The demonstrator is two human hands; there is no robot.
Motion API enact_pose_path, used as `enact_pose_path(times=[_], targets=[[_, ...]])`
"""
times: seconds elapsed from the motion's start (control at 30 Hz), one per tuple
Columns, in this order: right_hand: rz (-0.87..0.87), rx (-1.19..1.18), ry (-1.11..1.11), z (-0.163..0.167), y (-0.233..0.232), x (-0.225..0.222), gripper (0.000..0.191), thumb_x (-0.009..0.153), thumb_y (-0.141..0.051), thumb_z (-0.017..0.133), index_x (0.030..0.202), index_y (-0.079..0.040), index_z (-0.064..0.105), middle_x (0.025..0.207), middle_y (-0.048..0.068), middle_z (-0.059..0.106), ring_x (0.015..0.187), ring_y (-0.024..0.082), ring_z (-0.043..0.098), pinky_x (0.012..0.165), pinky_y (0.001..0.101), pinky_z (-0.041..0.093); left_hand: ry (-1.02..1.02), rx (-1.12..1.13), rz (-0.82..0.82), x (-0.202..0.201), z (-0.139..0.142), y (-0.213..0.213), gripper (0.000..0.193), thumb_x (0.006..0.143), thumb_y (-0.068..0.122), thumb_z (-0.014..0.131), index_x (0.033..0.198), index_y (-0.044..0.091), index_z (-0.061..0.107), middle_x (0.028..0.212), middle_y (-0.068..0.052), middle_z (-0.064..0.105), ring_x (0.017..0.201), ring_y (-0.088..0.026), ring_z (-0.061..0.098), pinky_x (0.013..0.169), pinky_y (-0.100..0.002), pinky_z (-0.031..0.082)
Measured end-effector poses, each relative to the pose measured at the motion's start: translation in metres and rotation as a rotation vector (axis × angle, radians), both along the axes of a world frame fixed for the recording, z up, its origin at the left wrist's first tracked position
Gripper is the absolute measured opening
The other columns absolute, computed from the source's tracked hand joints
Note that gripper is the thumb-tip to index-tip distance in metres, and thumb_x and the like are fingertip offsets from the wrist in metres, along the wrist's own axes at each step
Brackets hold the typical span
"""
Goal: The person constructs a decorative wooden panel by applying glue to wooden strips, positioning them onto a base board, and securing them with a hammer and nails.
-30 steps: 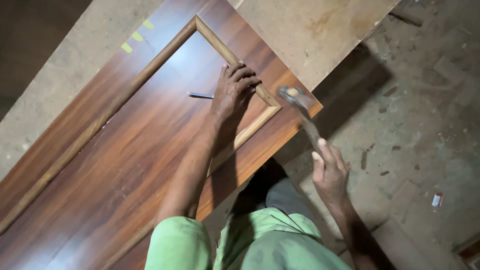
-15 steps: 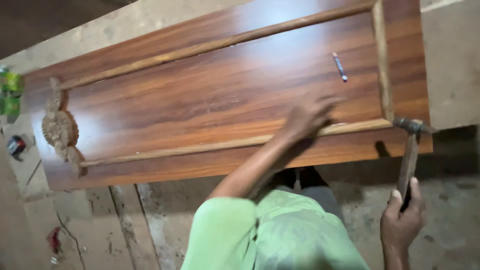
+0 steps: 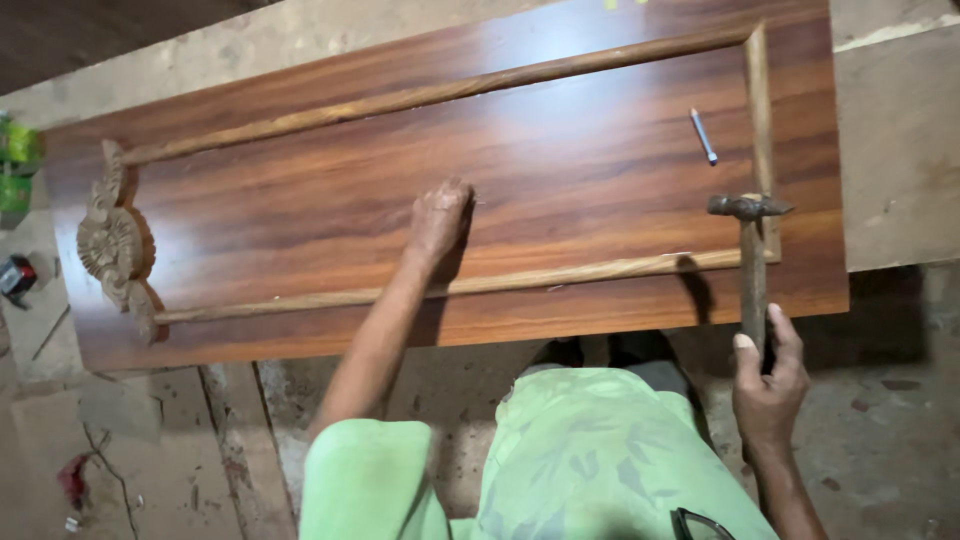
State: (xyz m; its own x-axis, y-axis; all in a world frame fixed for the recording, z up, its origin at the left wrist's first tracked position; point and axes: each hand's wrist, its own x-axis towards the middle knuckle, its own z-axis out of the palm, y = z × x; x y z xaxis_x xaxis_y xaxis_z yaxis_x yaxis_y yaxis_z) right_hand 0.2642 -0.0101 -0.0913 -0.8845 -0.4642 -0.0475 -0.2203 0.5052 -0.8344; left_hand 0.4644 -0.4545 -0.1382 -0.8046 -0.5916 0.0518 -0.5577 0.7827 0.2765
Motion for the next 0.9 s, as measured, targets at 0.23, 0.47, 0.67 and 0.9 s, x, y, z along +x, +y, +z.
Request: enact_pose_path(times=[0.23,0.47,0.67,0.9], targets=[[0.02,0.003,0.13,-0.017,0.014,-0.03,0.044,0.103,-0.006,0.065,0.146,0.0,0.054,0.116,0.016,0.067,0.105,0.022,0.062,0.088,0.0349,0.051,-0.115,-0.013,-0.173,-0.017,0.001,-0.012,0.016,0.092,0.012,0.061,0.107,0.007,0.061,0.101,-0.019,0.066,0.086,-0.042,0.068,0.069,-0.053,0.054],[-0.216,-0.062,-0.255,-0.038,0.022,-0.099,0.052,0.098,-0.014,0.065,0.149,-0.005,0.054,0.09,0.007,0.064,0.075,0.013,0.058,0.067,0.0302,0.05,0.339,0.346,-0.104,-0.161,0.019,0.049,0.016,0.088,0.004,0.072,0.102,0.004,0.065,0.093,-0.016,0.069,0.085,-0.033,0.07,0.074,-0.042,0.057],[-0.059,-0.037,0.046,-0.052,0.009,-0.179,0.049,0.102,-0.012,0.065,0.147,0.0,0.051,0.117,0.013,0.068,0.097,0.017,0.066,0.083,0.0331,0.053,0.478,0.501,-0.197,-0.293,0.016,0.073,0.024,0.089,-0.002,0.069,0.113,0.003,0.071,0.101,-0.016,0.069,0.093,-0.031,0.07,0.079,-0.038,0.057],[-0.126,-0.007,-0.162,-0.051,-0.012,-0.22,0.052,0.099,-0.01,0.064,0.148,-0.003,0.051,0.101,0.009,0.067,0.078,0.014,0.061,0.069,0.0305,0.052,0.566,0.57,-0.207,-0.367,0.008,0.069,0.023,0.092,-0.005,0.065,0.114,0.003,0.07,0.103,-0.015,0.069,0.094,-0.028,0.071,0.081,-0.037,0.058]])
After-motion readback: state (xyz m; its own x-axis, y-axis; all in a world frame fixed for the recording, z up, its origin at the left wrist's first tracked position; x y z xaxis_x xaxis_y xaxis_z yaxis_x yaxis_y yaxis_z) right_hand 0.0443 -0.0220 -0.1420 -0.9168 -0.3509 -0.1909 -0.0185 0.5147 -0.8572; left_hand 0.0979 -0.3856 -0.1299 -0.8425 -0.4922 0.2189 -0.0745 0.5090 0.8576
